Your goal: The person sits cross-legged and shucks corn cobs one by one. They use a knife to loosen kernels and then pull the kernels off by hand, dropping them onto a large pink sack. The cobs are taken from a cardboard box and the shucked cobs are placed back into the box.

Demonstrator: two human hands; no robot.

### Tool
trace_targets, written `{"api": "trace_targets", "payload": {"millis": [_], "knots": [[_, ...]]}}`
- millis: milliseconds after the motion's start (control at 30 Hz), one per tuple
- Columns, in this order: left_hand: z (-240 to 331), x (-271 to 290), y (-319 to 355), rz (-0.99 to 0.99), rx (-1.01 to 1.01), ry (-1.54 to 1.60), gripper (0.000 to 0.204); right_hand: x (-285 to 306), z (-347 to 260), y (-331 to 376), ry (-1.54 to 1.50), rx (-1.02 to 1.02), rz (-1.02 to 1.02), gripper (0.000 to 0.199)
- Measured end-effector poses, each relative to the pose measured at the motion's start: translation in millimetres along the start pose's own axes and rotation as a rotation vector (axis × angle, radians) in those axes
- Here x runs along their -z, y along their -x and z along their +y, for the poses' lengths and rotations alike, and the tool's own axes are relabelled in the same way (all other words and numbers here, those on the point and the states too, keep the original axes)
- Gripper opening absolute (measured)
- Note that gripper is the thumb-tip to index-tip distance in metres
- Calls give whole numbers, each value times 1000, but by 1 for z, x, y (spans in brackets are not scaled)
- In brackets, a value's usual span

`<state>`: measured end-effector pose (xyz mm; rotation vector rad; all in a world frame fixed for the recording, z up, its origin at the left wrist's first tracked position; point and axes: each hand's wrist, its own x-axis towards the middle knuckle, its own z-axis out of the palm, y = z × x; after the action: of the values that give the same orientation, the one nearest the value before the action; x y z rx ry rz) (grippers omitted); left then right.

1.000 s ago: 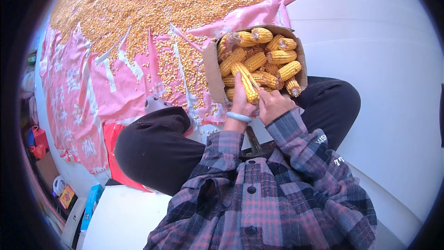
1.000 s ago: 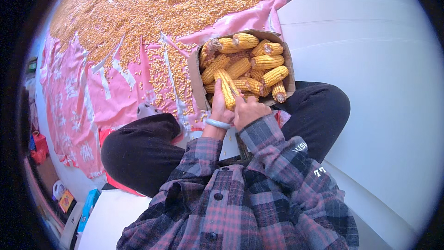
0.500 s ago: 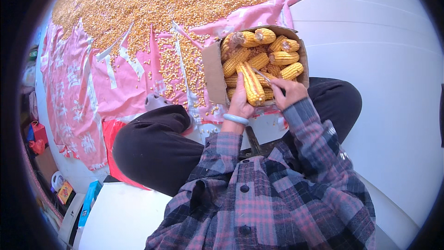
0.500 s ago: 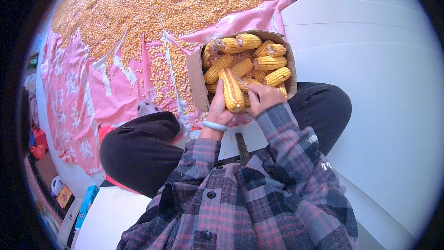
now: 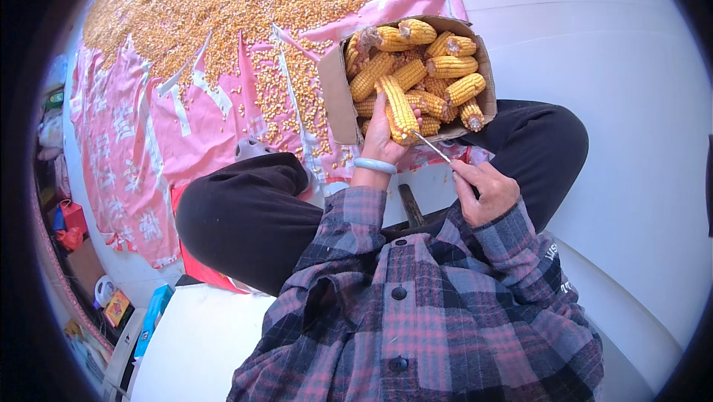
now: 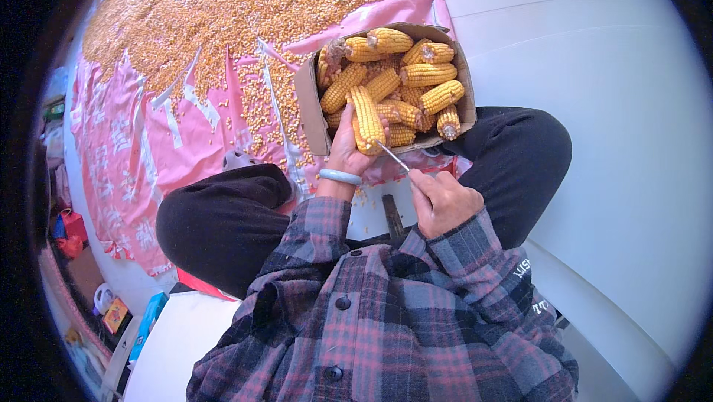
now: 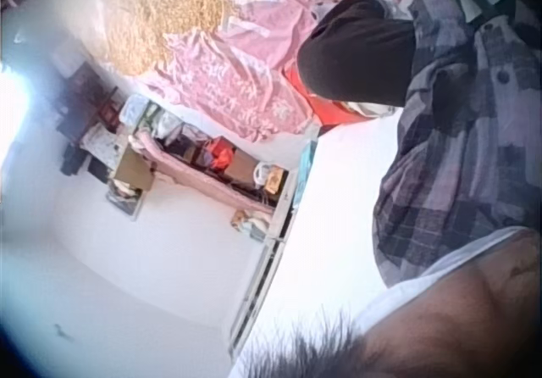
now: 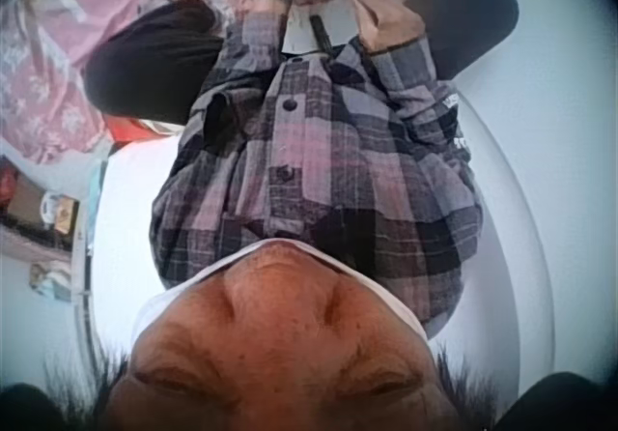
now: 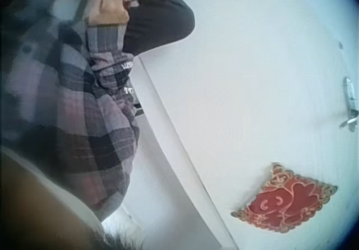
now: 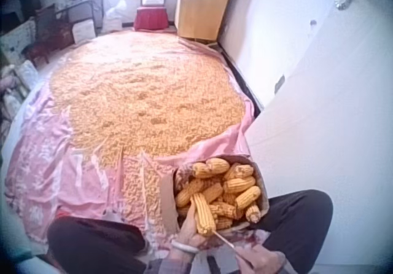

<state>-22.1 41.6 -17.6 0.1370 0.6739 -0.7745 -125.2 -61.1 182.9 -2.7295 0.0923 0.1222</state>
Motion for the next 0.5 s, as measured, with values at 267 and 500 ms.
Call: {"api": "trace_targets", "payload": {"millis": [267, 500], "knots": [[-3, -1, 0, 1, -12, 7, 55, -6, 3, 2, 43, 61, 51, 21], [-6, 0, -5, 16, -24, -13, 56, -4, -5, -6, 109, 45, -8, 19]]}}
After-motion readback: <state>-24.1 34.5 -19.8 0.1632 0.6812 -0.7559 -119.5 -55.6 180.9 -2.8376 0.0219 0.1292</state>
